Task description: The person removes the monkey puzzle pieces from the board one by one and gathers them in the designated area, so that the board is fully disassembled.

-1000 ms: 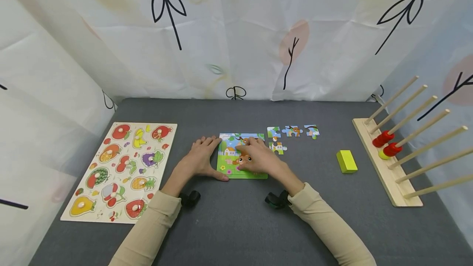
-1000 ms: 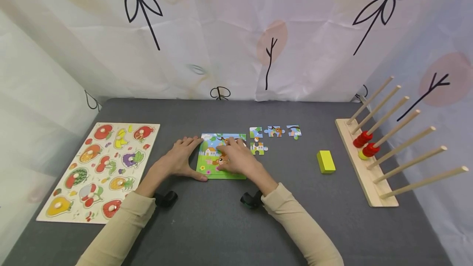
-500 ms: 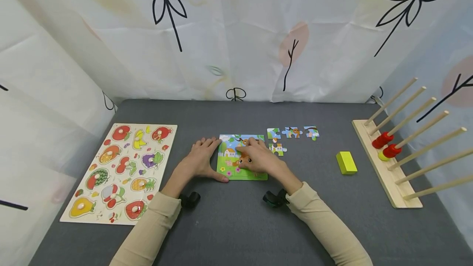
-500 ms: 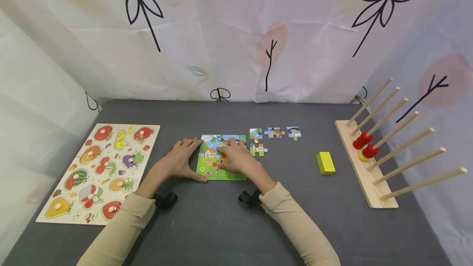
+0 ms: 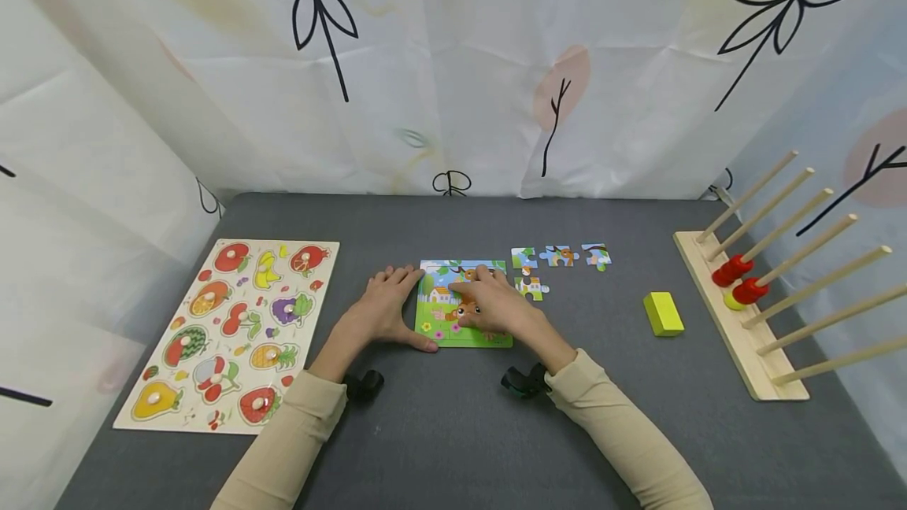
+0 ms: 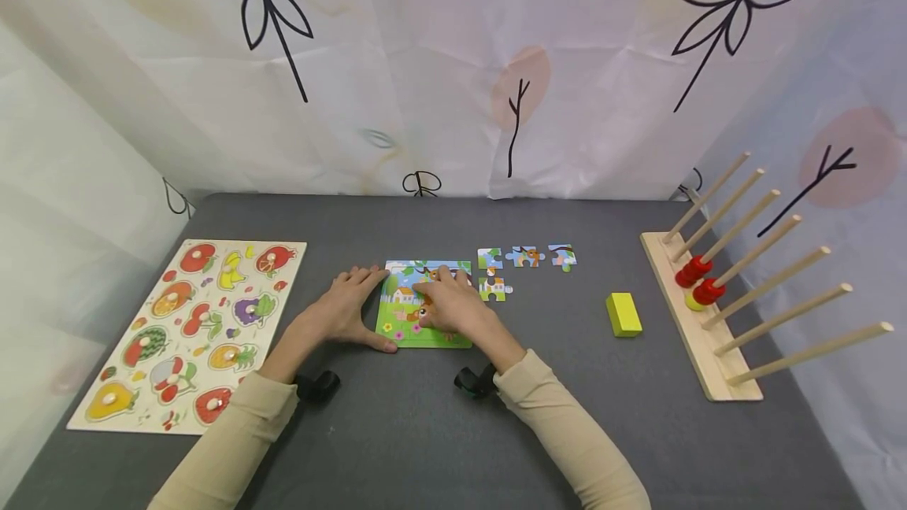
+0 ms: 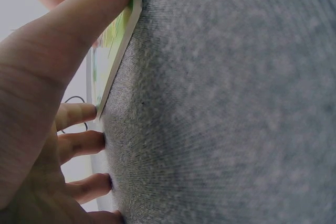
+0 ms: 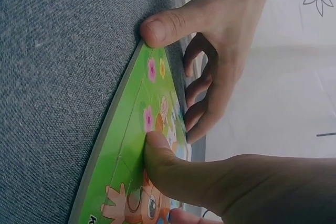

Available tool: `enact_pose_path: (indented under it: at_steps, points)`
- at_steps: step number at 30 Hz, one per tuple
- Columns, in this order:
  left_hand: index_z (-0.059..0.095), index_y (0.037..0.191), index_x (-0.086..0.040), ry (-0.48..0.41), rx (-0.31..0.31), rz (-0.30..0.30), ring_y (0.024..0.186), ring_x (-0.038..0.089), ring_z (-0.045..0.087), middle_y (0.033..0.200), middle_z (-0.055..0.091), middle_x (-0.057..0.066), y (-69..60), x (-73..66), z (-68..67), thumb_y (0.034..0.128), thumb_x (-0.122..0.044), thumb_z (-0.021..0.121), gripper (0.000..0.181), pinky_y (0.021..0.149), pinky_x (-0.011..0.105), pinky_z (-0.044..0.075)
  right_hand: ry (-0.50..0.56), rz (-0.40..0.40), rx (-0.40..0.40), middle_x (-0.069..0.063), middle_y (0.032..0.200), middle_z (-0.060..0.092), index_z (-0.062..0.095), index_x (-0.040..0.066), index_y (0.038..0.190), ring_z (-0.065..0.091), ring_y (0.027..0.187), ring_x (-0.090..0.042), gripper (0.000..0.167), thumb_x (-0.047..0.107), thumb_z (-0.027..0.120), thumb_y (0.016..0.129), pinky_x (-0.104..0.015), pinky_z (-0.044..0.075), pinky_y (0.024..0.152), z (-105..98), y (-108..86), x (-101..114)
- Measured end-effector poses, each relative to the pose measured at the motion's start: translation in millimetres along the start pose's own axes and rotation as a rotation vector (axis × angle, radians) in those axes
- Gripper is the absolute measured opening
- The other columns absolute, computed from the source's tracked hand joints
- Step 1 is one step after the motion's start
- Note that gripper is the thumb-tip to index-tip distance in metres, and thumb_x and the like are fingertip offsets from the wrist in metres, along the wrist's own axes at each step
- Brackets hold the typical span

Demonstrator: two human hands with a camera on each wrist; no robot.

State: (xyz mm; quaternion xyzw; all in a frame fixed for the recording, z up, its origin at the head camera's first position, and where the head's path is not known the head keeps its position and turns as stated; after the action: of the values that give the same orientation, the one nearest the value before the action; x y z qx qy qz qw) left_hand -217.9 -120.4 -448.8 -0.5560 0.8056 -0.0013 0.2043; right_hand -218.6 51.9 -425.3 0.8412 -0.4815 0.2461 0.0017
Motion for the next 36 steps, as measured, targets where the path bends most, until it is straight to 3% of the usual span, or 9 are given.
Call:
enact_pose_path:
  at_steps: [9,19,29,36]
  points:
    - [0.03,0.161,-0.008,-0.003,0.002,-0.002,0.153,0.053,0.025,0.166,0.031,0.022,0.3,1.0,1.8,0.0635,-0.069,0.088,0.129,0.122,0.07,0.024,0.003,-0.003,-0.012,-0.018,0.127,0.056,0.061,0.02,0.142,0.05,0.111,-0.037,0.055,0.028,0.079,0.091,-0.052,0.051,0.091,0.3,0.7,-0.1]
    - [0.03,0.161,-0.008,-0.009,-0.003,-0.001,0.153,0.053,0.024,0.166,0.031,0.022,-0.7,0.7,1.6,0.0634,-0.069,0.088,0.129,0.122,0.07,0.024,0.008,0.014,-0.018,-0.016,0.123,0.055,0.061,0.021,0.14,0.048,0.102,-0.031,0.054,0.028,0.079,0.09,-0.045,0.051,0.082,-0.1,1.0,0.8]
    - [0.029,0.161,-0.008,0.001,0.0,-0.007,0.154,0.052,0.024,0.167,0.03,0.021,0.1,1.8,1.4,0.0635,-0.069,0.088,0.129,0.122,0.069,0.024,0.036,0.032,-0.038,-0.018,0.129,0.054,0.059,0.02,0.142,0.051,0.111,-0.034,0.057,0.027,0.08,0.09,-0.048,0.053,0.086,-2.2,-2.3,2.0]
    - [0.029,0.161,-0.009,0.007,-0.005,-0.004,0.153,0.052,0.024,0.167,0.03,0.022,2.0,2.5,2.7,0.0629,-0.069,0.088,0.129,0.122,0.07,0.024,0.032,0.014,-0.068,-0.016,0.123,0.056,0.062,0.018,0.14,0.052,0.104,-0.03,0.055,0.024,0.082,0.088,-0.046,0.052,0.082,-3.2,-4.7,3.4]
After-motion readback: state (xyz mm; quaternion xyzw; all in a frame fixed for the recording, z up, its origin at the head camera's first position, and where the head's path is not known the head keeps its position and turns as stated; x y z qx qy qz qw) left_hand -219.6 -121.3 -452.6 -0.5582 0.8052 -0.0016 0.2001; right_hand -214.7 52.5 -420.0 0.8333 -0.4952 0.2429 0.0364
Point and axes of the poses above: each hand's wrist, its own y-axis towards the middle knuckle, its own z-axis out of the palm, x = y × z, the point moved 6 cm from there along y, towards the middle knuckle
